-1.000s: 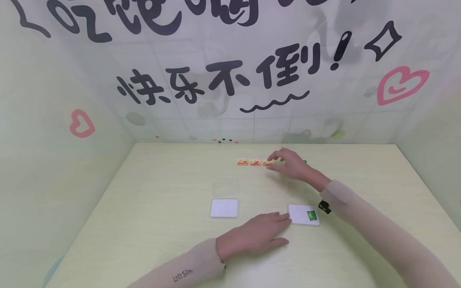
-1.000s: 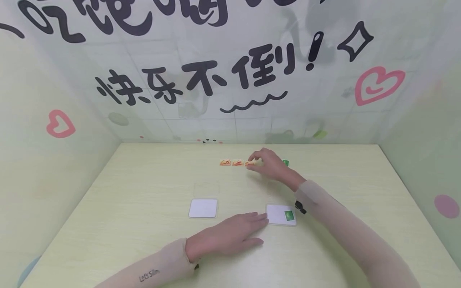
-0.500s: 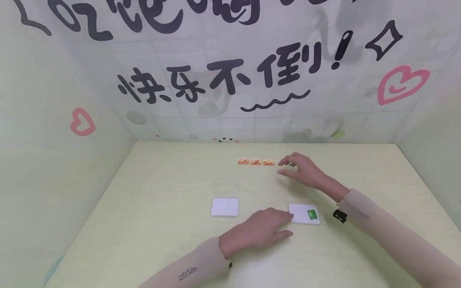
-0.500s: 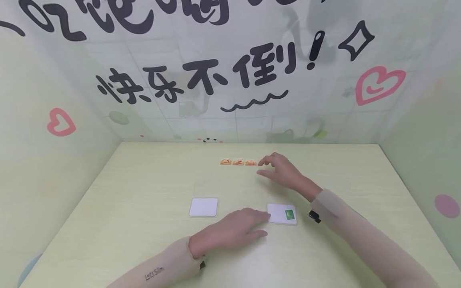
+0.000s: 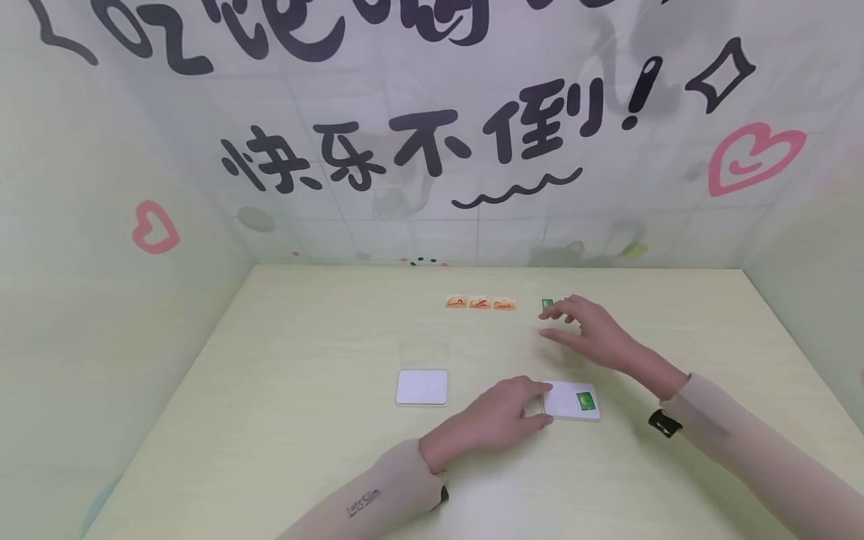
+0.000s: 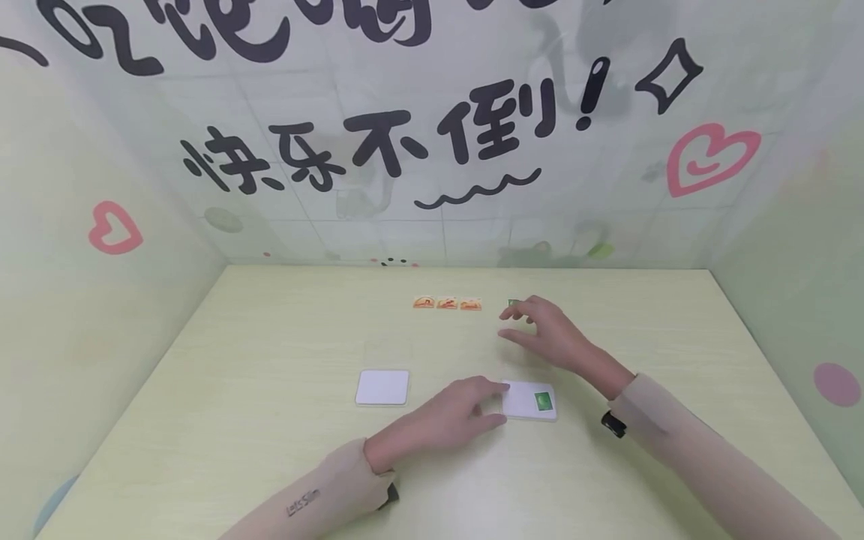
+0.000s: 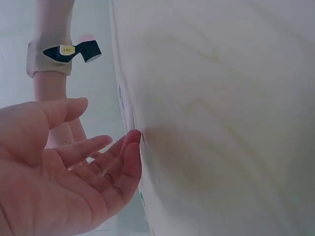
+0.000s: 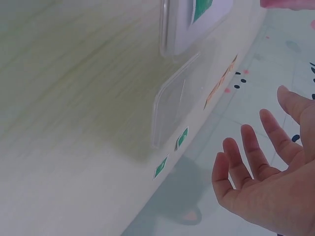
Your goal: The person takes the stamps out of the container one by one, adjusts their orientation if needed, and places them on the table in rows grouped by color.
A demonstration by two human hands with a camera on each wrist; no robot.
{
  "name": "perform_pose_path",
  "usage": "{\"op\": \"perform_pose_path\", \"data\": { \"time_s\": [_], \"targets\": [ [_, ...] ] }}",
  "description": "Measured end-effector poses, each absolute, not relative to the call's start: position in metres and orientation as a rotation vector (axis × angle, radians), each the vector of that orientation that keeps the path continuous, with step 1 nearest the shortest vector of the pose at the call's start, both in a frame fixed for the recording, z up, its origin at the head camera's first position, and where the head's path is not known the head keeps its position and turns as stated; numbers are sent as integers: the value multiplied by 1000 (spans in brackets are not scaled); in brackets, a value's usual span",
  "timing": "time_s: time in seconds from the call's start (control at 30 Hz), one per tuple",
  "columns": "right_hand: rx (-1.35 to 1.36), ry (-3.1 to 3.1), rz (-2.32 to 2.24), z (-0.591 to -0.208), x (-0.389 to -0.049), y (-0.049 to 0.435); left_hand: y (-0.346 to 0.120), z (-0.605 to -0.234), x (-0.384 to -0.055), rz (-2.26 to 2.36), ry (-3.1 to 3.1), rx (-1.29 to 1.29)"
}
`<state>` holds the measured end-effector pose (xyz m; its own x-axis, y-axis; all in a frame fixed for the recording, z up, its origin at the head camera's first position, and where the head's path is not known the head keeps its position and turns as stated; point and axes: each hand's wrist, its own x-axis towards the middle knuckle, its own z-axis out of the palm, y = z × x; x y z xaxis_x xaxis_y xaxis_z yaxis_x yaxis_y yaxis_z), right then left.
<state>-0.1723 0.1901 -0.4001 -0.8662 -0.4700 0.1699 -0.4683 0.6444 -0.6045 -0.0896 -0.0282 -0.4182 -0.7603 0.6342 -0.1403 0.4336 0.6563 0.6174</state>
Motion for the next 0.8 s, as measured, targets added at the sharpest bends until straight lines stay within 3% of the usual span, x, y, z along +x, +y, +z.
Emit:
{"op": "perform_pose_path", "data": {
  "time_s": [0.8],
  "targets": [
    [-790, 2832, -1033, -401, -133, 217, -15, -421, -104, 894, 2496, 594]
  ]
}}
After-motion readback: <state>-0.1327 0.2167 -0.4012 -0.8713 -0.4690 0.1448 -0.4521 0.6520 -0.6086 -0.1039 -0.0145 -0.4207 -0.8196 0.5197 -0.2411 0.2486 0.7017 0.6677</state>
